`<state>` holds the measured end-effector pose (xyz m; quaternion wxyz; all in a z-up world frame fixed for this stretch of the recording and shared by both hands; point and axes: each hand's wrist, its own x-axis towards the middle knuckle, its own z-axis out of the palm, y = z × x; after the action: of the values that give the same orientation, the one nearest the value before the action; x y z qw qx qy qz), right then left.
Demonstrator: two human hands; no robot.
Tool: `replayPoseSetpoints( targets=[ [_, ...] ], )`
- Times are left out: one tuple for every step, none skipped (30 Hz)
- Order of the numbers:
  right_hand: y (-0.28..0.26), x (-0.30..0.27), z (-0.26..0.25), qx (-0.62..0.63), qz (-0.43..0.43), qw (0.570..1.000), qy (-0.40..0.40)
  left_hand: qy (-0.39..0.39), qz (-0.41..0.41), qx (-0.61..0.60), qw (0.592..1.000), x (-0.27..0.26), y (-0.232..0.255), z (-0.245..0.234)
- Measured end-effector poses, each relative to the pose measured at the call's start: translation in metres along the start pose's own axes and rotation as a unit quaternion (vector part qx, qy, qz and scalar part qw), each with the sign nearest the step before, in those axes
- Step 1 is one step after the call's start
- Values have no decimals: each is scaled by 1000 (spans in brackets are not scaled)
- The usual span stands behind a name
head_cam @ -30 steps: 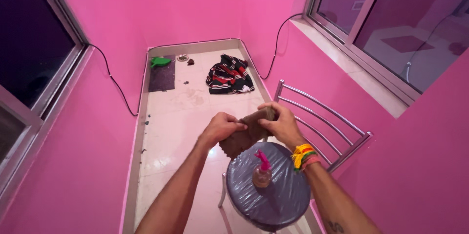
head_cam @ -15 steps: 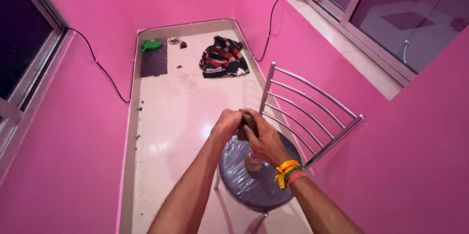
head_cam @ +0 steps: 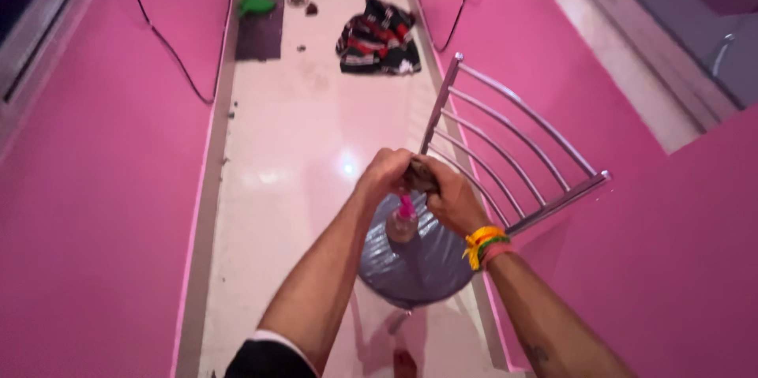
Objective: The person wipes a window frame with a cloth, picks up a spray bottle, and cleans along the window frame using the cloth.
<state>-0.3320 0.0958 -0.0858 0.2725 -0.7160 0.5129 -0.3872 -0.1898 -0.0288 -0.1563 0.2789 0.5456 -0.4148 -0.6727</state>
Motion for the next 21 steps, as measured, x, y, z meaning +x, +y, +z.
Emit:
replayPoseSetpoints(
  targets=[
    [11, 1, -2, 3, 8, 1000, -9, 2, -11, -5, 1000, 2, -5, 2],
    [23, 4, -3, -18, 5, 1000, -18, 6, -8, 33, 999, 5, -11, 2],
    [34, 6, -3, -38, 0, 999, -26, 9, -4, 72, 997, 9, -18, 2],
    [45, 5, -2, -36, 6, 999, -34, 10, -14, 67, 998, 13, -28, 3],
    [56, 7, -1, -32, 35, 998, -48, 34, 5, 144, 989, 19, -36, 4],
    [67, 7, 1, -28, 64, 996, -61, 55, 23, 221, 973, 25, -46, 5],
    [78, 8, 4, -25, 69, 995, -71, 57, 13, 217, 974, 30, -57, 7],
    [90, 8, 8, 33, 88, 992, -83, 71, 52, 288, 954, 35, -68, 9],
    [99, 10, 14, 92, 104, 986, -93, 85, 92, 358, 925, 39, -75, 8],
    [108, 10, 20, 95, 106, 985, -101, 88, 85, 356, 927, 39, -83, 9],
    [116, 11, 24, 89, 149, 981, -88, 97, 85, 363, 923, 39, -89, 13],
    [125, 13, 29, 83, 192, 975, -76, 105, 85, 371, 919, 37, -93, 16],
    [132, 12, 32, 81, 193, 974, -81, 106, 82, 368, 920, 35, -97, 18],
    [139, 10, 35, 73, 201, 975, -66, 78, 52, 398, 913, 32, -102, 18],
    [147, 14, 38, 66, 204, 976, -47, 51, 27, 429, 901, 36, -105, 17],
    [155, 18, 42, 64, 200, 977, -48, 54, 28, 427, 902, 42, -112, 18],
    [164, 17, 46, 101, 227, 968, -41, 70, 16, 432, 899, 49, -126, 21],
    [173, 18, 48, 136, 254, 957, -34, 87, 3, 437, 895, 60, -142, 22],
    [183, 16, 49, 134, 257, 956, -41, 86, -3, 432, 898, 69, -161, 24],
    [193, 15, 48, 132, 245, 958, -64, 119, 64, 443, 886, 80, -177, 24],
    [203, 22, 49, 132, 225, 962, -81, 156, 137, 455, 866, 94, -186, 21]
  ],
)
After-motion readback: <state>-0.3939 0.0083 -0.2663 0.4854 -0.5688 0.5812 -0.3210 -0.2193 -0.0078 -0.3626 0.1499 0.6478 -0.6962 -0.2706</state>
